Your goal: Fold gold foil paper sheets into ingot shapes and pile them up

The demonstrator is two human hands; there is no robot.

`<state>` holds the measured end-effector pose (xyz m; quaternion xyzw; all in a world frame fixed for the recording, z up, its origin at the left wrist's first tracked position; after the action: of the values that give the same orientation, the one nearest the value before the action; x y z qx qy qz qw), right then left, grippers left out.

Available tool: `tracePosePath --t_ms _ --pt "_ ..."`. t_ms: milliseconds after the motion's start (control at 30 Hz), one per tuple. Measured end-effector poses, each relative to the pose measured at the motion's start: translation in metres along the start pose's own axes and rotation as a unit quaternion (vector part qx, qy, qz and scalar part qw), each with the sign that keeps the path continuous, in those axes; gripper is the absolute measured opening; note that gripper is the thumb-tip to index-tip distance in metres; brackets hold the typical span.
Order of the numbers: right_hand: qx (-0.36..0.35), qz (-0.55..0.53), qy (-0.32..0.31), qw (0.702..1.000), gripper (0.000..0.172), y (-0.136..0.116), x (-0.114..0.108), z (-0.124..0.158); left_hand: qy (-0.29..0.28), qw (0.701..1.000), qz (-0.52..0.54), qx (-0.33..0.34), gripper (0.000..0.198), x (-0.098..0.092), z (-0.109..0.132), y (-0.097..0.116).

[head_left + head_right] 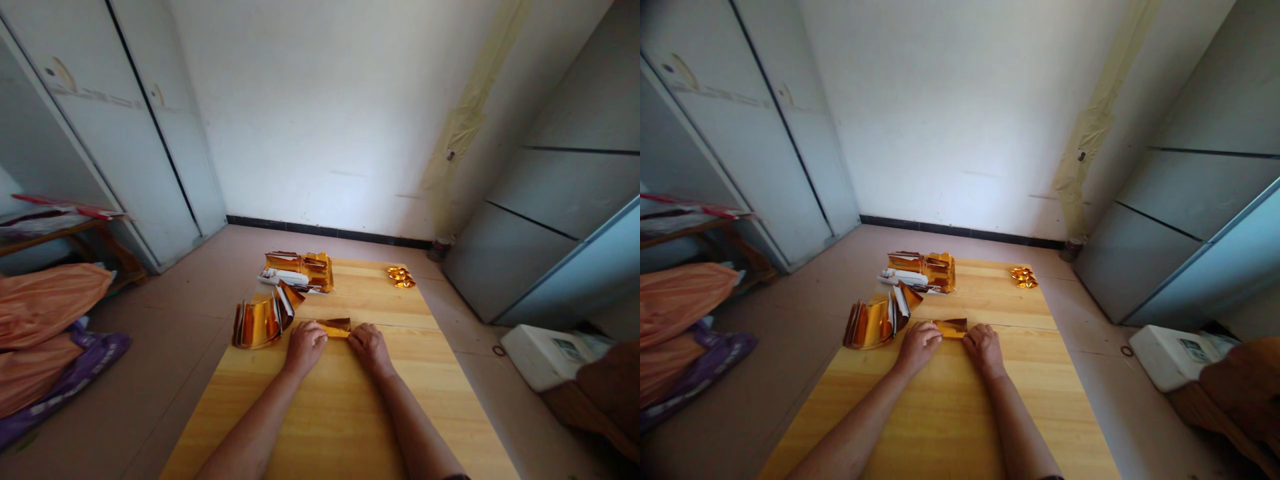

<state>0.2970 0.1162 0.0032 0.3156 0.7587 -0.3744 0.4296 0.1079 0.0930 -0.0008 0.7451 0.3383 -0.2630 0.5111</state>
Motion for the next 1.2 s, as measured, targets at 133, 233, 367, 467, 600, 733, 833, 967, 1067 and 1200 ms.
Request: tracePosePath --t_ms 133,233,367,467,600,733,833,967,1067,1200 --pt "0.012 0.010 -0.002 1.000 0.020 -0.001 0.000 -0.003 -0.015 1.000 -0.008 0.007 0.020 -0.003 0.000 0.001" --pt "0.013 0.010 -0.009 1.000 0.020 -0.002 -0.002 -0.005 -0.023 1.000 -0.003 0.017 0.020 -0.004 0.000 0.001" --pt "0.046 0.046 -0.022 0.998 0.025 -0.005 -0.003 -0.009 -0.008 1.000 0.003 0.009 0.019 -0.002 -0.004 -0.001" --pt "0.092 0.058 -0.033 0.993 0.024 -0.007 -0.002 -0.014 -0.001 0.999 -0.029 -0.019 0.015 0.000 -0.005 -0.004" --pt "0.128 0.079 -0.055 0.987 0.021 -0.010 0.001 -0.019 0.003 0.993 -0.104 -0.056 0.013 -0.001 -0.004 -0.003" --pt "0.145 0.104 -0.060 0.982 0.019 -0.013 0.002 -0.020 -0.028 0.984 -0.156 -0.084 0.015 -0.004 -0.004 0.002" --pt "0.144 0.114 -0.040 0.982 0.016 -0.016 0.003 -0.018 -0.054 0.974 -0.191 -0.105 0.019 -0.008 -0.006 0.006" --pt "0.138 0.120 -0.011 0.983 0.010 -0.017 0.005 -0.014 -0.082 0.965 -0.215 -0.128 0.023 -0.011 -0.008 0.010" --pt "0.133 0.124 -0.005 0.983 0.009 -0.016 0.006 -0.013 -0.090 0.962 -0.220 -0.134 0.024 -0.012 -0.008 0.012" --pt "0.133 0.126 -0.009 0.983 0.009 -0.015 0.007 -0.014 -0.082 0.959 -0.235 -0.136 0.025 -0.011 -0.008 0.013"
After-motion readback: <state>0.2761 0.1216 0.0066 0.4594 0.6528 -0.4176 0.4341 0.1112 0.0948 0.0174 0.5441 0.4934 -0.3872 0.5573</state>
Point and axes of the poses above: each hand's wrist, its own z-axis away from the middle knuckle, its own x-axis out of the palm, y = z × x, the point moved 3 cm from there along -z, towards the middle knuckle, and after that the axes turned 1 degree about z, right-handed, at the moved point
